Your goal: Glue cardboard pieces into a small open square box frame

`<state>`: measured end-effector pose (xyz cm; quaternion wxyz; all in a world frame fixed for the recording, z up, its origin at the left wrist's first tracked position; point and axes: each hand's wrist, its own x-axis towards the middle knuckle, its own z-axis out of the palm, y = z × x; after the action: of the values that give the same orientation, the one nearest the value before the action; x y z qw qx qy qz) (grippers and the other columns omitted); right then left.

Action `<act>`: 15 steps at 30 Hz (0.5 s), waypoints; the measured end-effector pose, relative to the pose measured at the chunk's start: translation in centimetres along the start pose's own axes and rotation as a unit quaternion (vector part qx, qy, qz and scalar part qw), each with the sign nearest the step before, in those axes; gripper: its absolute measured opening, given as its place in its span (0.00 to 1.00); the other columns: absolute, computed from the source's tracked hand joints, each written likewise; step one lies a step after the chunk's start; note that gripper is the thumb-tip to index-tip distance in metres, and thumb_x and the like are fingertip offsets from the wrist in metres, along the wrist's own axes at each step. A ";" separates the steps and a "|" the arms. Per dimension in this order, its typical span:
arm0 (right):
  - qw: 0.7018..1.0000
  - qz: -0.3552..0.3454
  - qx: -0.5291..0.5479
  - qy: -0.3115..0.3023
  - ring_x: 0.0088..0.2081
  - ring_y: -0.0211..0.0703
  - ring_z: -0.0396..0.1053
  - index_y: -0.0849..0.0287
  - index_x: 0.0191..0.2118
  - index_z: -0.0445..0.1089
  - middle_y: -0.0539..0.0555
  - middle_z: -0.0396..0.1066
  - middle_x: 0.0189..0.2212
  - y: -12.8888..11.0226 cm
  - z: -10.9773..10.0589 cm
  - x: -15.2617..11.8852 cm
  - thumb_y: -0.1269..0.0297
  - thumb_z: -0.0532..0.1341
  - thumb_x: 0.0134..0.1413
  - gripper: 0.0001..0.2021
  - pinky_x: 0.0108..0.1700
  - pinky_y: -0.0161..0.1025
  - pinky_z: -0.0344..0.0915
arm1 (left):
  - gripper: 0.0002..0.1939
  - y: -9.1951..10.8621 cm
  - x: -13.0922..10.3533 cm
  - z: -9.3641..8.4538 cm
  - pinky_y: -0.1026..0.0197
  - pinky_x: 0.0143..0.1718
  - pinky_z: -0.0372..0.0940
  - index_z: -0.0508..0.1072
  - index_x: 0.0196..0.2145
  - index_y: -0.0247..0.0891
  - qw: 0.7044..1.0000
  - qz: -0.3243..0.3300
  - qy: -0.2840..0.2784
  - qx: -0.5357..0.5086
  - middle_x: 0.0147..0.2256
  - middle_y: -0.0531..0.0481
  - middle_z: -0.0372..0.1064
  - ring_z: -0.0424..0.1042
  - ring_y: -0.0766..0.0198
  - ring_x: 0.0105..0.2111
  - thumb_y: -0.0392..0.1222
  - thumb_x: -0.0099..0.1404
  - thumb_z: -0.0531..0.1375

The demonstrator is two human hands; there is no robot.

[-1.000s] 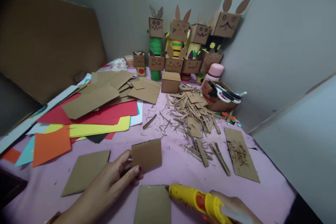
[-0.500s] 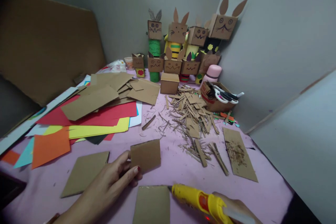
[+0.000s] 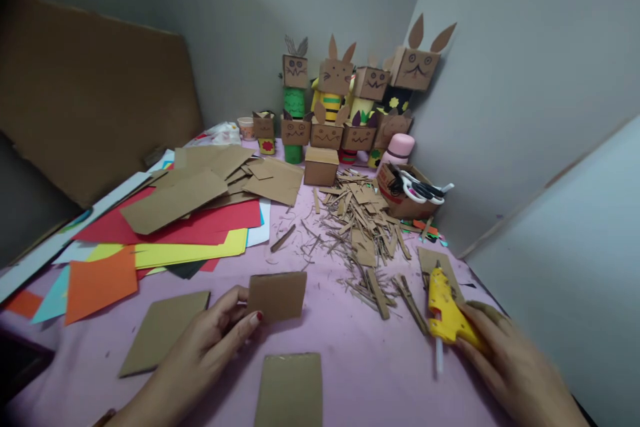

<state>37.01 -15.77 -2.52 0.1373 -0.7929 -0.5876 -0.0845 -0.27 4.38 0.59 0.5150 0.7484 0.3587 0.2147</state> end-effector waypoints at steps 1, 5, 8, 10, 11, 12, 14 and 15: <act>1.000 -0.011 -0.010 -0.001 0.40 0.61 0.73 0.64 0.46 0.70 0.67 0.72 0.43 0.7 0.3 0.3 0.49 0.53 0.54 0.24 0.40 0.55 0.72 | 0.09 0.1 0.0 -0.1 0.63 0.30 0.59 0.62 0.34 0.42 1.000 0.004 0.005 -0.010 0.28 0.55 0.66 0.66 0.64 0.29 0.49 0.67 0.50; 0.999 -0.043 -0.013 -0.009 0.43 0.62 0.71 0.65 0.49 0.68 0.69 0.68 0.47 1.9 0.2 0.3 0.53 0.54 0.55 0.23 0.43 0.57 0.70 | 0.09 0.7 -0.1 -0.3 0.63 0.31 0.59 0.69 0.30 0.40 0.999 0.022 0.045 -0.015 0.29 0.53 0.65 0.64 0.63 0.30 0.46 0.64 0.53; 0.999 -0.041 0.011 0.009 0.52 0.67 0.63 0.60 0.52 0.64 0.67 0.60 0.53 -0.7 -1.4 -0.5 0.55 0.54 0.56 0.21 0.49 0.62 0.64 | 0.08 1.1 -0.3 -0.2 0.63 0.30 0.59 0.71 0.29 0.40 0.996 0.014 0.071 -0.046 0.29 0.53 0.66 0.65 0.63 0.30 0.45 0.62 0.56; 0.995 -0.022 0.098 -0.011 0.59 0.61 0.55 0.52 0.57 0.58 0.60 0.54 0.58 -4.6 -2.3 -0.4 0.59 0.54 0.58 0.20 0.55 0.58 0.58 | 0.07 1.3 -0.5 0.2 0.64 0.29 0.59 0.72 0.30 0.40 0.992 -0.010 0.077 -0.098 0.28 0.54 0.66 0.65 0.64 0.29 0.45 0.60 0.58; 0.988 -0.021 0.148 -0.030 0.57 0.59 0.57 0.49 0.58 0.57 0.59 0.56 0.58 -7.0 -2.5 -0.1 0.58 0.56 0.58 0.22 0.54 0.56 0.60 | 0.07 1.3 -0.5 0.5 0.65 0.28 0.59 0.72 0.29 0.40 0.989 -0.022 0.073 -0.123 0.27 0.54 0.67 0.64 0.65 0.28 0.45 0.60 0.59; 0.978 -0.020 0.199 -0.058 0.53 0.54 0.63 0.48 0.58 0.56 0.57 0.61 0.55 -9.4 -2.5 0.5 0.58 0.57 0.57 0.23 0.52 0.51 0.64 | 0.07 1.3 -0.6 0.8 0.65 0.28 0.58 0.71 0.29 0.40 0.987 -0.031 0.064 -0.144 0.26 0.55 0.67 0.64 0.65 0.27 0.45 0.59 0.59; 0.940 -0.021 0.324 -0.105 0.44 0.47 0.69 0.50 0.59 0.55 0.57 0.66 0.49 -14.1 -2.0 2.1 0.57 0.58 0.57 0.25 0.43 0.41 0.69 | 0.07 1.2 -0.7 1.4 0.65 0.27 0.59 0.71 0.29 0.39 0.985 -0.035 0.029 -0.167 0.25 0.55 0.68 0.65 0.65 0.26 0.45 0.59 0.60; 0.917 -0.032 0.383 -0.107 0.39 0.44 0.70 0.53 0.58 0.57 0.56 0.69 0.45 -16.1 -1.7 2.9 0.57 0.59 0.56 0.25 0.40 0.38 0.70 | 0.07 1.2 -0.7 1.7 0.64 0.28 0.60 0.72 0.29 0.39 0.986 -0.026 0.011 -0.167 0.25 0.54 0.69 0.66 0.65 0.26 0.45 0.59 0.60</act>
<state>22.55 -9.26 1.85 0.3642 -0.6648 -0.6111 0.2281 0.77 2.58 1.07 0.6341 0.6400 0.3428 0.2660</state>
